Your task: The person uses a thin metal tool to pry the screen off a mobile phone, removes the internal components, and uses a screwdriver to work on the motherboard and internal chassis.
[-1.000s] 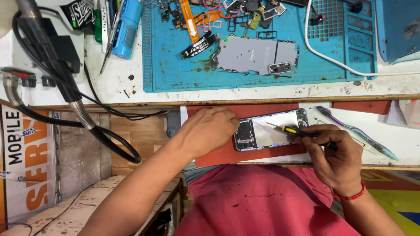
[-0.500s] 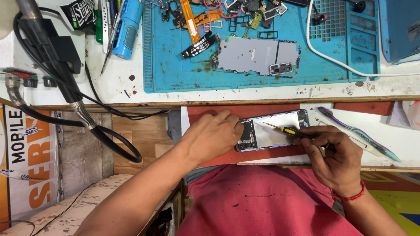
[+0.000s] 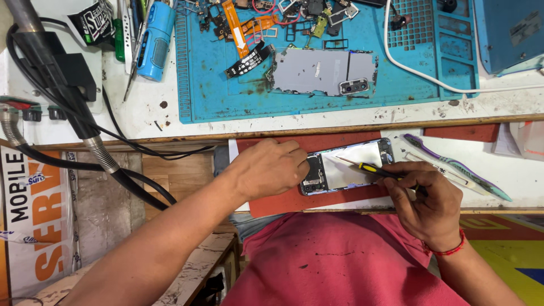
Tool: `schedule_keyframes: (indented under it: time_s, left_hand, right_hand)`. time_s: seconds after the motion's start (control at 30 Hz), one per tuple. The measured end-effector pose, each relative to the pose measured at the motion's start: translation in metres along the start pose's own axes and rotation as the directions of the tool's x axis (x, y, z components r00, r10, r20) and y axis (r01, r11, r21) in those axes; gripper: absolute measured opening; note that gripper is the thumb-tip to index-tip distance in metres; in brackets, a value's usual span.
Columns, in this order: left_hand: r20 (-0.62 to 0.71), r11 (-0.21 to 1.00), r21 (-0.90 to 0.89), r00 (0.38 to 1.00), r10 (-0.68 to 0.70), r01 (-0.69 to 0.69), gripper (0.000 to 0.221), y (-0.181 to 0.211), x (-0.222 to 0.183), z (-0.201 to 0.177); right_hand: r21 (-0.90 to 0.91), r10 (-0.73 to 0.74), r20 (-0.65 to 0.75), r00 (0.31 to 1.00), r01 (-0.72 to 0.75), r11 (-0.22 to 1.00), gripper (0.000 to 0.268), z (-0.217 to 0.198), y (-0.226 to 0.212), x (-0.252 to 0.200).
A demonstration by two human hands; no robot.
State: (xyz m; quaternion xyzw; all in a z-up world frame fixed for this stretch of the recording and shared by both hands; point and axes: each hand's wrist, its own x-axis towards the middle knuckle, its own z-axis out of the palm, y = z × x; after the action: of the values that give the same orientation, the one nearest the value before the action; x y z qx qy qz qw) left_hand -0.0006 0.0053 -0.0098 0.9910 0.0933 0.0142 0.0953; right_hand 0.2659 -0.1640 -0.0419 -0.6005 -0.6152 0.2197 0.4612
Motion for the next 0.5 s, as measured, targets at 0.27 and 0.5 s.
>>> schedule_keyframes:
  time_s: [0.27, 0.5]
  left_hand:
    - [-0.029, 1.000, -0.018, 0.999, -0.013, 0.012, 0.008, -0.0049, 0.0051, 0.0040]
    - [0.040, 0.993, 0.058, 0.994, 0.103, -0.105, 0.012, -0.0087, 0.0049, -0.0025]
  right_hand:
    - [0.075, 0.014, -0.001, 1.000, -0.014, 0.997, 0.023, 0.0001, 0.0025, -0.0022]
    - [-0.031, -0.006, -0.021, 1.000, 0.005, 1.000, 0.028, -0.0016, -0.0006, 0.0002]
